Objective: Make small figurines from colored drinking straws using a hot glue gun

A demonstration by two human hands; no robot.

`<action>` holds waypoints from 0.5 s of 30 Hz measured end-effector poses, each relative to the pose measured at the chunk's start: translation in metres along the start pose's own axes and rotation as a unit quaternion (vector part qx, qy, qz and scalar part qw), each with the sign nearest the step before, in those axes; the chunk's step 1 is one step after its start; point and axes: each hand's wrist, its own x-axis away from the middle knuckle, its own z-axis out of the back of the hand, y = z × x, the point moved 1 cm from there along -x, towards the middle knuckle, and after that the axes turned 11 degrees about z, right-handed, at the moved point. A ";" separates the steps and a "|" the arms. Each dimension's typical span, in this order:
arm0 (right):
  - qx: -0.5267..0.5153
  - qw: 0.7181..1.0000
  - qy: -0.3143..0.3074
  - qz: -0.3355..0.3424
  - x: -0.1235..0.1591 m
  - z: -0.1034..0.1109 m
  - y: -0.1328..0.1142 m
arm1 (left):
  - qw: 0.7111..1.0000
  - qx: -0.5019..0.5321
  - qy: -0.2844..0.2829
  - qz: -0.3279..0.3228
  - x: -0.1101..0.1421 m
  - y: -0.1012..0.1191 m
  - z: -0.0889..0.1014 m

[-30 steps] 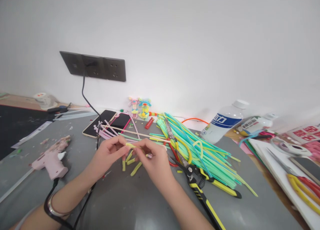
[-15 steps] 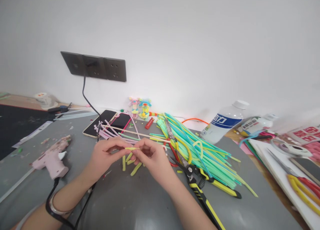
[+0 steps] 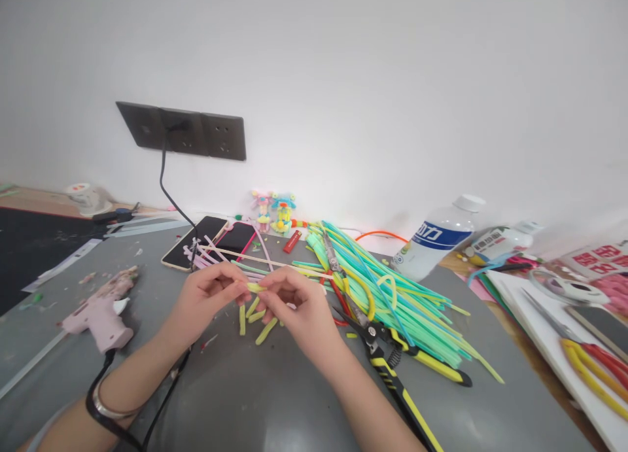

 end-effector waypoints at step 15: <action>0.072 0.997 0.027 0.007 0.002 -0.002 -0.003 | 0.994 0.034 0.036 0.094 -0.001 -0.005 -0.003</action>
